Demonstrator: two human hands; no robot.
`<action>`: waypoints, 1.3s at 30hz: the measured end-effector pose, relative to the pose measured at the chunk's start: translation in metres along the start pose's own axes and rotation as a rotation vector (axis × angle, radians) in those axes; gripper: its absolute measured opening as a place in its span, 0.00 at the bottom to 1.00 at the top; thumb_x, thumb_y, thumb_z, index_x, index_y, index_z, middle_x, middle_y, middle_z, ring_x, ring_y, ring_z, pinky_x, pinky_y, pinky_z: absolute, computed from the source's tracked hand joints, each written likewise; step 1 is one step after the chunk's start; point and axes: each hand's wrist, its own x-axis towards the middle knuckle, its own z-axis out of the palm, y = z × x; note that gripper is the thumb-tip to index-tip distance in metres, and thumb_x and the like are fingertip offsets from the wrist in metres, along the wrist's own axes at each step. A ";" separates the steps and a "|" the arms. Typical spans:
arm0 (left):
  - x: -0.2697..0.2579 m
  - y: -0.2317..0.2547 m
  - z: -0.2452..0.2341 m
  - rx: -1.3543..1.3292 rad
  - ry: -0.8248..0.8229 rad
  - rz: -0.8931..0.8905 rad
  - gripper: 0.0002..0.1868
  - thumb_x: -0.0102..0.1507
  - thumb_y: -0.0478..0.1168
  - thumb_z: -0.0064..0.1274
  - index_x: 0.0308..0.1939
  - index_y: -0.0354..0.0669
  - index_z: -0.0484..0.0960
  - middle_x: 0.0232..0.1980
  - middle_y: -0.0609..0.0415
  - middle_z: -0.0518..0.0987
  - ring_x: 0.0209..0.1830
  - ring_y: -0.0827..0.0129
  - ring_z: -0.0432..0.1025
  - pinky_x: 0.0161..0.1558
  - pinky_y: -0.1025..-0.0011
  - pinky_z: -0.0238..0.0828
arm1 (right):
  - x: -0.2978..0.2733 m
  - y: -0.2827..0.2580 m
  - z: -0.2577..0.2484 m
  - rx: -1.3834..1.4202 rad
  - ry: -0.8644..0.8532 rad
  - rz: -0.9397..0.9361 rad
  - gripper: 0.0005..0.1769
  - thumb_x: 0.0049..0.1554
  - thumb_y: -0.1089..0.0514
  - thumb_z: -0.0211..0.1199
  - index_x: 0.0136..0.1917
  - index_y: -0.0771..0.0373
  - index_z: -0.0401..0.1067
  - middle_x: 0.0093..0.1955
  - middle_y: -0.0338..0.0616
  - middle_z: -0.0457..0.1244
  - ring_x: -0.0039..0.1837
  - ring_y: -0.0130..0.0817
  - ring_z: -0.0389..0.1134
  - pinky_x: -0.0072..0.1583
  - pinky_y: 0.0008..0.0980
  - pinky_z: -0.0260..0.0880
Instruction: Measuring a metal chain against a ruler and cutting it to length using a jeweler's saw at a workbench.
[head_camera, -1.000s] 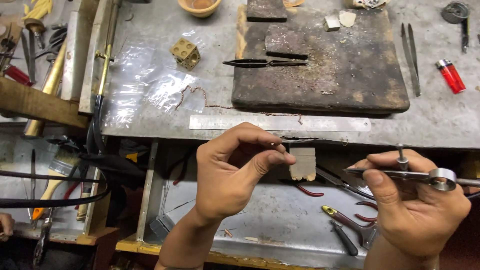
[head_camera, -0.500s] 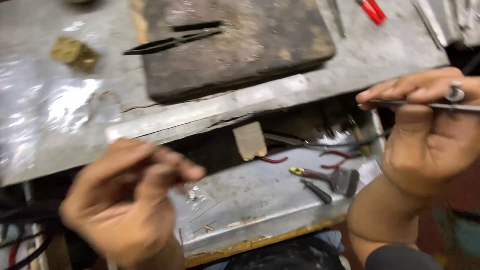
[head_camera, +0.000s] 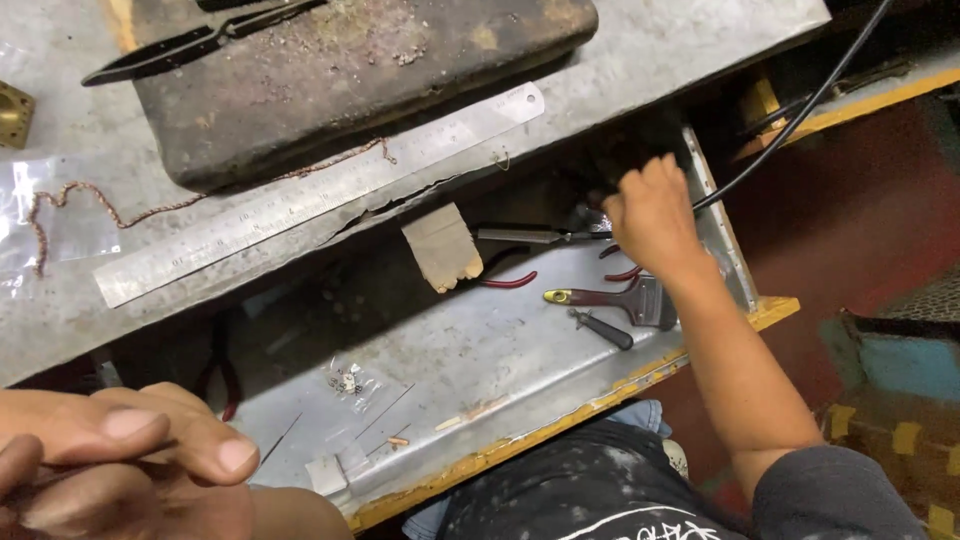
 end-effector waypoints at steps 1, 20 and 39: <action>0.006 0.007 0.002 -0.054 -0.028 -0.108 0.21 0.80 0.40 0.27 0.49 0.38 0.79 0.32 0.51 0.84 0.35 0.68 0.89 0.42 0.80 0.83 | -0.001 -0.009 0.000 -0.074 0.007 -0.003 0.21 0.57 0.53 0.70 0.39 0.72 0.66 0.43 0.60 0.55 0.48 0.63 0.58 0.50 0.57 0.63; 0.002 -0.003 -0.008 -0.015 0.008 -0.079 0.20 0.79 0.41 0.28 0.48 0.42 0.80 0.42 0.60 0.81 0.35 0.68 0.86 0.40 0.77 0.85 | 0.014 -0.031 0.039 0.128 0.002 0.023 0.42 0.38 0.75 0.52 0.69 0.66 0.67 0.48 0.67 0.66 0.42 0.69 0.64 0.43 0.55 0.66; 0.016 0.006 -0.029 0.100 -0.243 -0.127 0.19 0.75 0.44 0.34 0.47 0.45 0.83 0.34 0.53 0.90 0.34 0.70 0.91 0.37 0.79 0.89 | 0.001 0.002 -0.034 -0.339 -0.237 0.421 0.10 0.58 0.57 0.55 0.43 0.67 0.69 0.43 0.60 0.68 0.48 0.68 0.69 0.45 0.61 0.71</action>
